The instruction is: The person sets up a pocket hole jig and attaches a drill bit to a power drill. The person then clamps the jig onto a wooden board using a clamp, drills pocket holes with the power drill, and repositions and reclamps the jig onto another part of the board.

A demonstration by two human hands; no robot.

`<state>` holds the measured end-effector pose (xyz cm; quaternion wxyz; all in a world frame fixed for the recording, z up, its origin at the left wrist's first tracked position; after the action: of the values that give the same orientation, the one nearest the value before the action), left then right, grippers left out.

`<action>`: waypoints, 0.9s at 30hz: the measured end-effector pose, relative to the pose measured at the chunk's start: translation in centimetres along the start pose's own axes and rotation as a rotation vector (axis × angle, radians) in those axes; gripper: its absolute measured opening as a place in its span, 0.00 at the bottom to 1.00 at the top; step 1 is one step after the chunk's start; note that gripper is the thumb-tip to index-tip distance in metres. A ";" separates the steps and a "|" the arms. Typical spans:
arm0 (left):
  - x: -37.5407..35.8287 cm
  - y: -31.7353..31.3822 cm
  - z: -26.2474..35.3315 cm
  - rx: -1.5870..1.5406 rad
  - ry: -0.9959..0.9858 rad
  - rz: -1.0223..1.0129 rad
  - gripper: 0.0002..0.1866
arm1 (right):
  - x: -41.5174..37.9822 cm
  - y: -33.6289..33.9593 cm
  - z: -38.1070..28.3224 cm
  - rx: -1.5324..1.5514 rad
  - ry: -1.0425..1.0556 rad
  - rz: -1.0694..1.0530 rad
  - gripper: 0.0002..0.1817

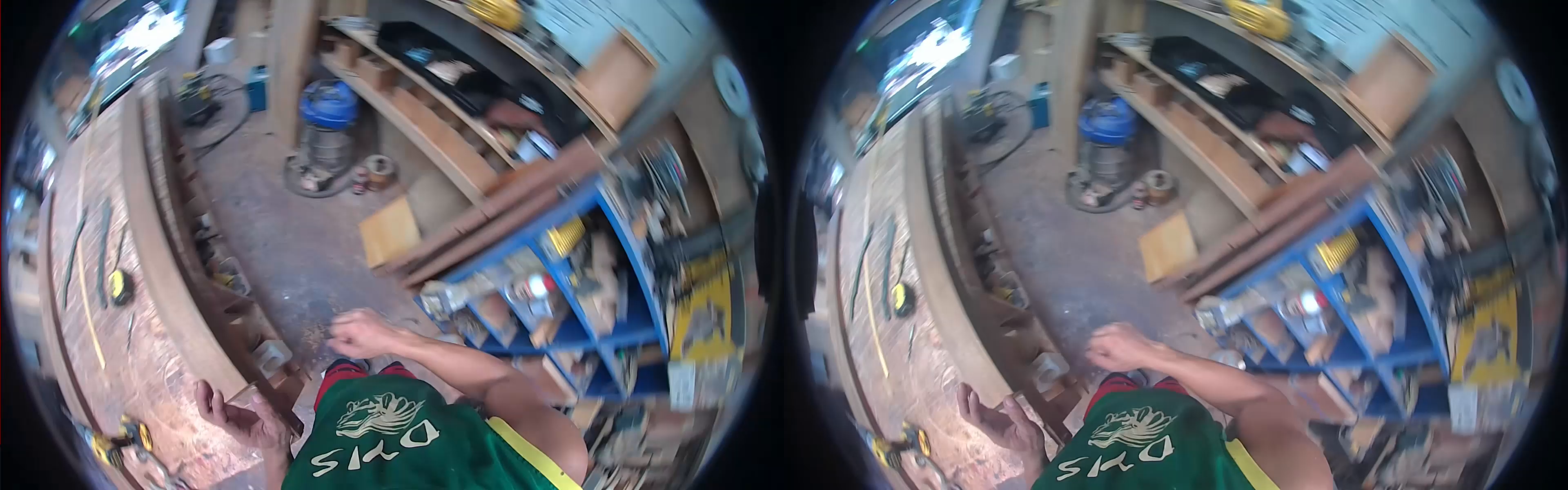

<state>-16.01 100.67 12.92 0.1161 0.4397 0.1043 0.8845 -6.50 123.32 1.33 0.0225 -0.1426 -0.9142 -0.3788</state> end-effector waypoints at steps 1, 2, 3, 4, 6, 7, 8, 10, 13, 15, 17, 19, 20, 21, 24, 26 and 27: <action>1.3 -0.1 -0.6 0.033 0.014 0.034 0.27 | 0.5 -0.7 3.3 -0.008 -0.098 -0.054 0.16; 2.3 -0.1 -1.2 0.032 0.027 0.068 0.27 | 0.4 -1.6 7.0 -0.022 -0.197 -0.106 0.19; 3.3 0.0 -1.8 0.026 0.036 0.097 0.27 | 0.0 -2.4 11.1 -0.014 -0.236 -0.095 0.21; 4.1 0.0 -2.3 0.039 0.052 0.120 0.27 | -0.7 -3.2 15.4 -0.041 -0.326 -0.112 0.20; 5.3 -0.2 -3.3 0.134 0.076 0.118 0.26 | -3.3 -3.1 23.3 -0.050 -0.741 -0.163 0.21; 5.8 -0.5 -3.9 0.183 0.099 0.100 0.25 | -4.8 -2.7 26.6 -0.096 -0.843 -0.101 0.22; 6.1 -0.9 -4.7 0.214 0.130 0.086 0.23 | -6.8 -3.0 30.0 -0.122 -1.015 -0.110 0.21; 7.6 -2.4 -5.7 0.238 0.143 0.064 0.19 | -9.8 -5.2 37.2 -0.121 -1.040 -0.138 0.25; 10.1 -6.1 -9.2 0.228 0.195 0.065 0.17 | -16.1 -10.0 52.0 -0.161 -1.108 -0.382 0.23; 11.0 -8.9 -12.7 0.181 0.290 0.118 0.16 | -12.8 -13.2 58.1 -0.582 -0.387 -0.358 0.18; 16.1 -12.6 -14.6 0.265 0.209 0.037 0.12 | 1.4 -10.6 60.5 -0.694 -0.055 -0.401 0.17; 19.5 -16.7 -18.0 0.216 0.207 0.040 0.11 | 13.7 -8.2 60.9 -0.747 0.271 -0.417 0.15; 21.7 -18.7 -19.4 0.231 0.196 0.050 0.09 | 19.4 -8.4 59.8 -0.742 0.392 -0.376 0.14; 23.0 -21.1 -21.3 0.159 0.224 0.073 0.08 | 23.8 -7.0 58.5 -0.748 0.476 -0.321 0.14; 29.7 -25.6 -24.8 0.145 0.143 0.125 0.09 | 35.4 0.0 57.1 -0.807 0.595 -0.071 0.12; 32.9 -27.0 -26.5 0.098 0.133 0.166 0.10 | 42.8 5.3 56.5 -0.817 0.649 -0.011 0.11; 33.9 -27.8 -27.7 0.114 0.142 0.170 0.10 | 47.6 6.7 57.9 -0.671 0.445 -0.043 0.11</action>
<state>-54.99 134.93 14.09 0.0079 0.3893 0.1246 0.9126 -46.36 179.93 -28.21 0.1641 -0.0374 -0.7154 -0.6781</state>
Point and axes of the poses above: each hand's wrist, its own x-axis towards the middle knuckle, its own y-axis out of the back of the hand, z = x × y, the point moved 10 cm from there along x, towards the middle knuckle, and after that the axes turned 6 degrees about -y, right-handed, at the moved point
